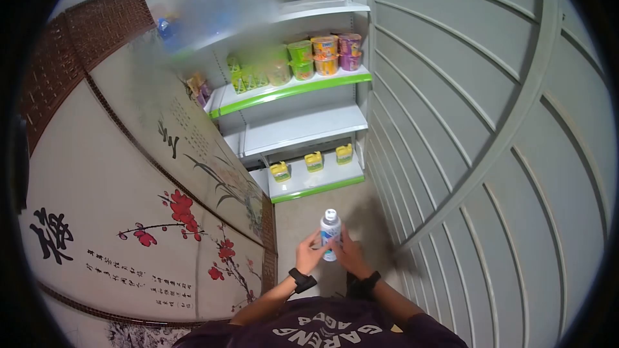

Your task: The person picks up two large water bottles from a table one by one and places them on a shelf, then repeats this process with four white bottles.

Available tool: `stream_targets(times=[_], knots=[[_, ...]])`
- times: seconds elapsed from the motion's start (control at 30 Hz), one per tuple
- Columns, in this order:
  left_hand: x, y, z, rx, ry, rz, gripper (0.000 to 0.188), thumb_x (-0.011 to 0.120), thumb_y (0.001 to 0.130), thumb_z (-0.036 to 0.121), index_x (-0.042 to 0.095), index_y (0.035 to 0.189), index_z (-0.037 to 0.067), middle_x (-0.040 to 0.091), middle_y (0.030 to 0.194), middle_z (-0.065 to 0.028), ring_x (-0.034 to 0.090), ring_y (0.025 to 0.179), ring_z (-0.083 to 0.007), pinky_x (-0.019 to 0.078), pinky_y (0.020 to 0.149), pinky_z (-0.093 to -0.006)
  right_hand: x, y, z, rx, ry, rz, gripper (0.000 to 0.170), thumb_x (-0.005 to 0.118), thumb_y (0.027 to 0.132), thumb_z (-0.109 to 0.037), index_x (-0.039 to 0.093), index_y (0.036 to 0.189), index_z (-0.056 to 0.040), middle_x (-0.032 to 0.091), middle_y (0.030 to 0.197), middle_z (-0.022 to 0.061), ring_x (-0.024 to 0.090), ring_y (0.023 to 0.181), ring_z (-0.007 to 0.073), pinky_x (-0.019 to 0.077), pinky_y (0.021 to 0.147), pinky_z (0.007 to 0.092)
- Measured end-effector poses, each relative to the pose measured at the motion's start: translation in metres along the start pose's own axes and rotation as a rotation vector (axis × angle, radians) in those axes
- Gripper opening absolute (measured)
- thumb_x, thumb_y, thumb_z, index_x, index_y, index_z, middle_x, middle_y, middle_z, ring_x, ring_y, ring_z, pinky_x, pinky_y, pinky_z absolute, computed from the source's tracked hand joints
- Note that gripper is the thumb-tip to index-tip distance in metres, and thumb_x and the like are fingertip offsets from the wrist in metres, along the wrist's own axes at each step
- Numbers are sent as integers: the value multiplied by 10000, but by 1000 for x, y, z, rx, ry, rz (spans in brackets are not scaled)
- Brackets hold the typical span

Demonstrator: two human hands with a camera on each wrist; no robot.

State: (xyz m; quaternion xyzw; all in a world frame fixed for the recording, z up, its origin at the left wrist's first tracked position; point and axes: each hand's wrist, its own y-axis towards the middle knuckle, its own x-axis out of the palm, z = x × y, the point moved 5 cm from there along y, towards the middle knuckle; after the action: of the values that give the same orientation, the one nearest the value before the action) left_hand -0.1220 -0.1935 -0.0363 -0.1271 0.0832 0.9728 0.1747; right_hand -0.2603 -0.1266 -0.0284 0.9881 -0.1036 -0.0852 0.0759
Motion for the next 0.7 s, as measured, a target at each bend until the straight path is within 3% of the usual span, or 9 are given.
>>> stream_targets(times=[0.07, 0.3, 0.63, 0.7], knots=[[-18, 25, 28, 23, -11, 46, 589, 813, 785, 171, 589, 1305, 9, 667, 1208, -186, 688, 1029, -228, 577, 773, -302, 5, 36, -17, -75, -9, 10, 667, 537, 1005, -214, 170, 1525, -13, 585, 1252, 230, 607, 1138, 259, 489, 923, 364], [-26, 100, 68, 36, 20, 160, 627, 855, 735, 222, 620, 1270, -4, 702, 1139, -158, 704, 978, -234, 561, 828, -337, -18, 125, -33, -153, 157, -96, 693, 539, 1009, -236, 152, 1544, -26, 536, 1332, 237, 571, 1200, 256, 494, 916, 360], [-2, 220, 121, 154, 30, 253, 636, 846, 751, 184, 587, 1275, -67, 710, 1103, -147, 679, 981, -201, 549, 794, -319, -80, 250, -65, -280, 100, -61, 704, 551, 993, -261, 191, 1514, 48, 442, 1435, 290, 477, 1318, 367, 393, 1050, 378], [3, 240, 114, 173, 21, 277, 632, 837, 760, 162, 576, 1286, -71, 709, 1090, -136, 669, 991, -190, 548, 783, -313, -91, 269, -76, -278, 52, -83, 684, 552, 1000, -188, 178, 1535, 16, 461, 1429, 182, 505, 1251, 217, 416, 1016, 316]])
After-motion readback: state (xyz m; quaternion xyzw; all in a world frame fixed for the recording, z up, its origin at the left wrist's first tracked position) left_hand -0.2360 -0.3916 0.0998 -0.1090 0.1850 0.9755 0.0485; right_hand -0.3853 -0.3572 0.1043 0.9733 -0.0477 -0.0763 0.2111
